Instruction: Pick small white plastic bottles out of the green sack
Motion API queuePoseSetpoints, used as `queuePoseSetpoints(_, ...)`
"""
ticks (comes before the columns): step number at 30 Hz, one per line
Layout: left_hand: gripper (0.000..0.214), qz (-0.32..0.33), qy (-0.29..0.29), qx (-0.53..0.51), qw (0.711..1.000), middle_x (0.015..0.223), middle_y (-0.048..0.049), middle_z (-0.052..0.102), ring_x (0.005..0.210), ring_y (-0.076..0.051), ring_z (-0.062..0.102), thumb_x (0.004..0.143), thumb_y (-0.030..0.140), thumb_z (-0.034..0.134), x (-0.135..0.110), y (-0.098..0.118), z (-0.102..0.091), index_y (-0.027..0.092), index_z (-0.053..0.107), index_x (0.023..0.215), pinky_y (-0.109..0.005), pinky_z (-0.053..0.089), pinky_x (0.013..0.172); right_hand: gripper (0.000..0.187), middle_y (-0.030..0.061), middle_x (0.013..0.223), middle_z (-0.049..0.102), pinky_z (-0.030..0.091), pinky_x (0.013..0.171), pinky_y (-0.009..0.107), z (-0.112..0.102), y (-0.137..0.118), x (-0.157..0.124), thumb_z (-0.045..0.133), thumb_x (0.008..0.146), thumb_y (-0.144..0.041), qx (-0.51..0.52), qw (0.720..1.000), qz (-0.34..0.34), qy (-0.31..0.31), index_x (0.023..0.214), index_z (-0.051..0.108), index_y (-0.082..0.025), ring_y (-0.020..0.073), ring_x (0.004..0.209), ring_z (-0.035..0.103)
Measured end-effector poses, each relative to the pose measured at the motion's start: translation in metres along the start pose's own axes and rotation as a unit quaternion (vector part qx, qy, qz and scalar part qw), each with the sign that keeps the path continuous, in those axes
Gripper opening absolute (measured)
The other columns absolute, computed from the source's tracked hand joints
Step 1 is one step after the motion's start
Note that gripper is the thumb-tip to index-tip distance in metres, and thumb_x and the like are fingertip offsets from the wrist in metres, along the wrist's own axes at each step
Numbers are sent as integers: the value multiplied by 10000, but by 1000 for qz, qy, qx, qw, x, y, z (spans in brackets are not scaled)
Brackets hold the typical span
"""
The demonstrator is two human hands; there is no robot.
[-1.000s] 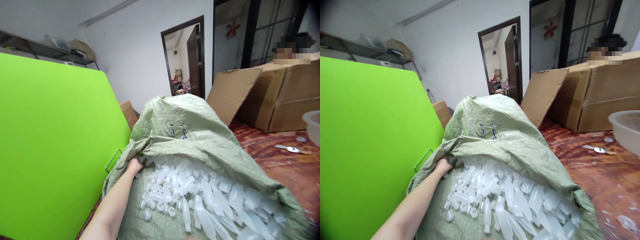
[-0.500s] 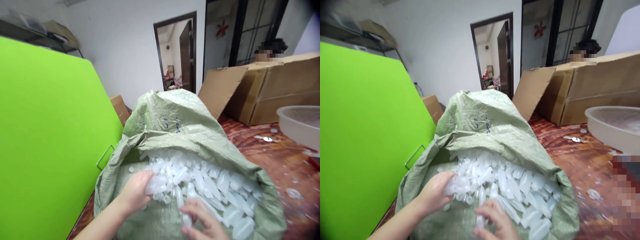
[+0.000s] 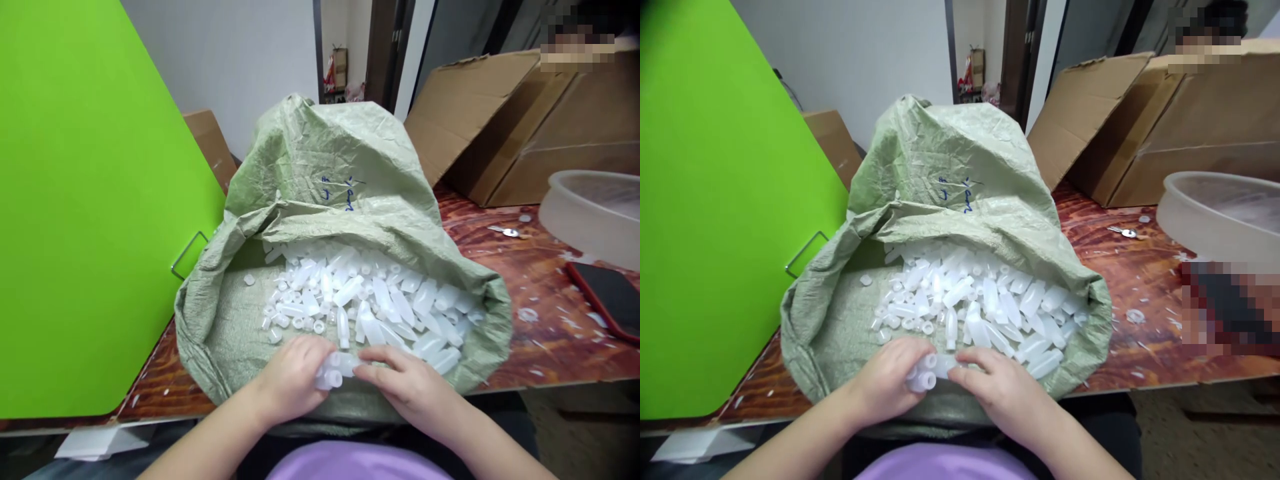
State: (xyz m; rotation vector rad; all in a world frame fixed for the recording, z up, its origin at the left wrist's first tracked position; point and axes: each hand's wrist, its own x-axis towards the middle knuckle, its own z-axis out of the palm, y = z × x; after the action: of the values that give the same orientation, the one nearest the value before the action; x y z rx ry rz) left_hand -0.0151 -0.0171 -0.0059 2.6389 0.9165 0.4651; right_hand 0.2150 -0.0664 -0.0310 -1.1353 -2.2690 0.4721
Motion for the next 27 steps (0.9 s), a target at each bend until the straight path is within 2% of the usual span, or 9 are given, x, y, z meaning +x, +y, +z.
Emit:
queuePoseSetpoints(3,367,-18,-15,-22,999,906,-35,638,821,-201,594,610,97,538,2,-1,-2,196,504,962,-332,475,756,317,113,1074,634,509,769,309,0,1,0,389,903,-152,-12,1000,-4,1,1110,616,-224,201,947,619)
queuePoseSetpoints(7,361,-32,-33,-38,998,889,-28,637,819,-200,593,596,103,534,2,-1,-2,196,520,944,-326,470,754,228,36,787,661,500,633,229,1,-6,10,521,860,-352,94,987,131,-26,949,659,-193,145,694,630)
queuePoseSetpoints(10,332,-34,-45,-37,998,883,-36,639,801,-202,594,606,113,530,2,0,-1,191,528,929,-327,472,742,475,12,580,593,468,561,258,4,-13,14,320,930,-421,82,973,211,-49,652,627,-189,145,560,580)
queuePoseSetpoints(12,335,-44,-47,-34,997,892,-44,641,805,-209,595,609,119,536,3,0,-1,185,531,937,-334,472,745,485,39,670,623,480,612,292,7,-16,13,265,940,-425,57,976,205,-36,743,636,-182,168,633,597)
queuePoseSetpoints(14,343,-61,-48,-28,997,895,-49,640,817,-218,596,606,126,545,2,-1,-1,179,534,945,-345,472,753,370,96,960,639,491,730,323,9,-16,10,366,912,-424,37,986,163,-4,1055,586,-163,198,832,613)
queuePoseSetpoints(16,349,-69,-49,-23,996,909,-53,640,843,-225,596,610,125,541,2,-2,-2,176,534,955,-356,468,773,377,117,1140,580,475,820,327,9,-16,7,433,895,-371,27,993,119,4,1208,487,-169,205,970,588)
queuePoseSetpoints(20,338,-61,-52,-20,997,930,-58,644,861,-229,596,618,116,524,-1,-3,-1,180,526,949,-365,461,794,321,39,754,649,503,640,300,9,-19,8,342,930,-363,9,982,178,-66,900,618,-202,181,696,627)
queuePoseSetpoints(25,351,-62,-37,-18,997,934,-58,639,874,-229,592,623,118,523,-6,-4,1,192,509,965,-357,463,789,300,94,1044,624,491,768,312,11,-22,12,449,891,-365,-1,993,115,-25,1119,542,-194,204,919,610)
queuePoseSetpoints(27,330,-57,-41,-17,997,922,-61,639,855,-230,594,630,116,516,-7,-4,1,191,511,951,-361,467,770,260,53,838,654,498,666,293,12,-22,13,381,921,-337,0,988,145,-56,974,597,-202,184,759,631)
